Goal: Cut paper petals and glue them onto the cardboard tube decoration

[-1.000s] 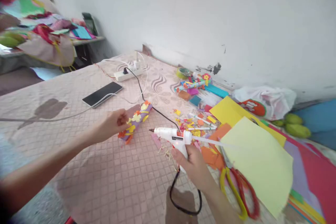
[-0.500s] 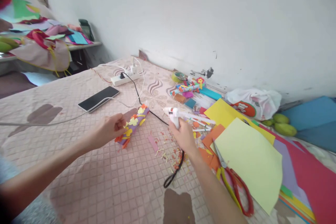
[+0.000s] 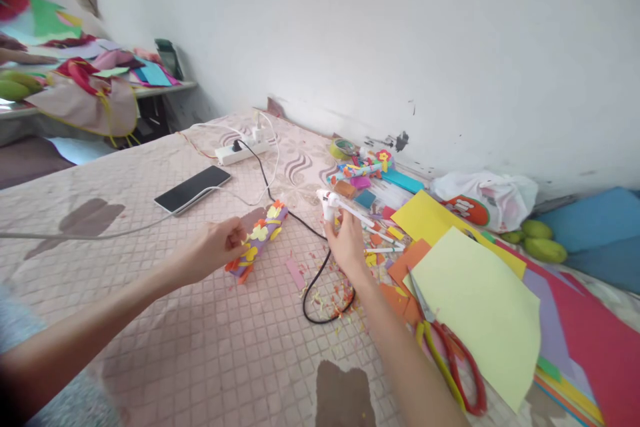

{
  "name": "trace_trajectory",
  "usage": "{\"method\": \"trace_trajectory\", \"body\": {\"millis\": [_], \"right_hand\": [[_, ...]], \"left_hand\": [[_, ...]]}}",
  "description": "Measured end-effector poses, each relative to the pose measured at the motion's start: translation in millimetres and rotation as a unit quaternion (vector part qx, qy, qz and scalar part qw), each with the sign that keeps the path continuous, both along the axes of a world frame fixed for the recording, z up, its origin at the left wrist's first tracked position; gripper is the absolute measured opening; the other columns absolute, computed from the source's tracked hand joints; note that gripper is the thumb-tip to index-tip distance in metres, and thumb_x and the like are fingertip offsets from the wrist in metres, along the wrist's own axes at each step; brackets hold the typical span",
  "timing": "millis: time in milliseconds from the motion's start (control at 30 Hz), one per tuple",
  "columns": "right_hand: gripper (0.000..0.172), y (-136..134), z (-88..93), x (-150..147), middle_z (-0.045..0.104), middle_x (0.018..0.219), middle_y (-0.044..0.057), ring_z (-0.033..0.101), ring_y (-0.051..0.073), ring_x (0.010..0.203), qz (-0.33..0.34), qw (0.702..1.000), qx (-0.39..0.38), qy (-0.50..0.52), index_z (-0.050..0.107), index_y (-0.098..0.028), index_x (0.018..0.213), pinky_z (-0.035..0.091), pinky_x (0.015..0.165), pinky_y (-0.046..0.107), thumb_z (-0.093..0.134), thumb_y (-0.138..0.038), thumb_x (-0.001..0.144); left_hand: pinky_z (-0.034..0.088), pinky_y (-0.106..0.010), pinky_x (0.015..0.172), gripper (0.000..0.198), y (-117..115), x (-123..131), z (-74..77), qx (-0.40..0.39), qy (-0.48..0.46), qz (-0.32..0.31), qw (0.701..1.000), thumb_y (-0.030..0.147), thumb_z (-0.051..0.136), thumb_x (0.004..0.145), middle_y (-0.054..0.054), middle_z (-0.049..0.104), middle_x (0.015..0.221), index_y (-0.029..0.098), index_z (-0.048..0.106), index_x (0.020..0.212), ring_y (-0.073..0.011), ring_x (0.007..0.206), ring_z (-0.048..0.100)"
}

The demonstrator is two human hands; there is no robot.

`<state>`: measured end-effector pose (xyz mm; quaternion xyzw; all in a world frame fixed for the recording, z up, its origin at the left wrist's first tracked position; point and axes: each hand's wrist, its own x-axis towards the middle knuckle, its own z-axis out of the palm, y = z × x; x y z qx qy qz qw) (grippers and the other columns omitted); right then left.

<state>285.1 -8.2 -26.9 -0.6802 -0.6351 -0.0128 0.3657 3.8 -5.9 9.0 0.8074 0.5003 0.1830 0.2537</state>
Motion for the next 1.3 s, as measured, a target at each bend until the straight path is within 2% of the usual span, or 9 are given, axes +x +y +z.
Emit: {"method": "trace_trajectory", "body": {"millis": [67,100,167,267,333,400,533,667,1300], "right_hand": [[0.020,-14,5.3,-8,0.057,0.084,0.009,0.052,0.023,0.082,-0.029,0.997,0.066,0.001,0.055,-0.015,0.093,0.042,0.076,0.037,0.048,-0.030,0.080],[0.015,-21,8.4,-15,0.056,0.082,0.008,0.051,0.022,0.081,-0.019,0.996,0.082,0.005,0.055,-0.016,0.088,0.042,0.076,0.037,0.047,-0.026,0.081],[0.010,-35,14.8,-32,0.054,0.080,0.006,0.051,0.020,0.080,0.082,0.994,0.066,0.020,0.055,-0.018,0.084,0.042,0.074,0.034,0.046,-0.021,0.082],[0.018,-48,21.8,-61,0.053,0.088,0.005,0.051,0.018,0.087,0.246,0.968,-0.004,0.045,0.059,-0.020,0.092,0.042,0.079,0.032,0.044,-0.013,0.083],[0.027,-52,23.0,-75,0.052,0.092,0.006,0.050,0.018,0.091,0.307,0.949,-0.034,0.060,0.059,-0.021,0.101,0.043,0.081,0.032,0.043,-0.009,0.082],[0.035,-52,21.5,-84,0.051,0.094,0.006,0.049,0.018,0.092,0.339,0.937,-0.050,0.066,0.058,-0.022,0.107,0.043,0.081,0.033,0.043,-0.005,0.081],[0.044,-48,14.8,-88,0.050,0.097,0.006,0.047,0.020,0.093,0.360,0.929,-0.062,0.057,0.058,-0.025,0.110,0.044,0.080,0.037,0.042,0.000,0.078],[0.043,-48,10.5,-89,0.048,0.097,0.006,0.046,0.020,0.094,0.359,0.930,-0.066,0.051,0.059,-0.023,0.109,0.044,0.082,0.036,0.043,0.000,0.077],[0.043,-49,13.3,-91,0.050,0.096,0.006,0.047,0.020,0.093,0.346,0.934,-0.065,0.058,0.058,-0.025,0.111,0.044,0.081,0.037,0.043,-0.001,0.079]], "left_hand": [[0.031,-0.023,0.048,0.006,0,0,-0.2,-0.001,0.002,0.002,1.000,0.023,0.050,0.072,0.002,0.057,0.063,0.019,0.046,0.076,-0.0115,0.055,0.050],[0.031,-0.023,0.048,0.006,0,0,-0.4,-0.001,0.001,0.003,1.000,0.023,0.050,0.072,0.002,0.056,0.063,0.019,0.046,0.076,-0.0115,0.055,0.050],[0.031,-0.023,0.048,0.006,0,0,-0.7,-0.002,-0.005,0.002,1.000,0.023,0.050,0.072,0.002,0.056,0.062,0.019,0.046,0.076,-0.0112,0.055,0.050],[0.031,-0.023,0.048,0.006,-1,0,-1.0,-0.005,-0.017,-0.001,1.000,0.022,0.049,0.073,0.002,0.055,0.061,0.019,0.046,0.076,-0.0108,0.054,0.050],[0.031,-0.023,0.048,0.006,-1,-1,-0.5,-0.007,-0.021,-0.003,1.000,0.023,0.049,0.074,0.002,0.055,0.060,0.019,0.046,0.076,-0.0107,0.053,0.049],[0.031,-0.023,0.048,0.006,-2,-1,0.5,-0.011,-0.023,-0.004,1.000,0.023,0.048,0.074,0.002,0.055,0.059,0.018,0.046,0.076,-0.0106,0.052,0.049],[0.031,-0.023,0.047,0.006,-3,0,3.2,-0.016,-0.025,-0.002,1.000,0.023,0.048,0.074,0.002,0.054,0.058,0.018,0.046,0.076,-0.0106,0.051,0.049],[0.032,-0.023,0.048,0.006,-3,-1,3.1,-0.018,-0.030,-0.003,0.999,0.023,0.048,0.074,0.001,0.056,0.060,0.018,0.046,0.076,-0.0105,0.052,0.050],[0.033,-0.023,0.049,0.006,-4,-2,0.6,-0.010,-0.035,0.004,0.999,0.022,0.048,0.072,0.002,0.055,0.060,0.018,0.046,0.076,-0.0109,0.052,0.051]]}}
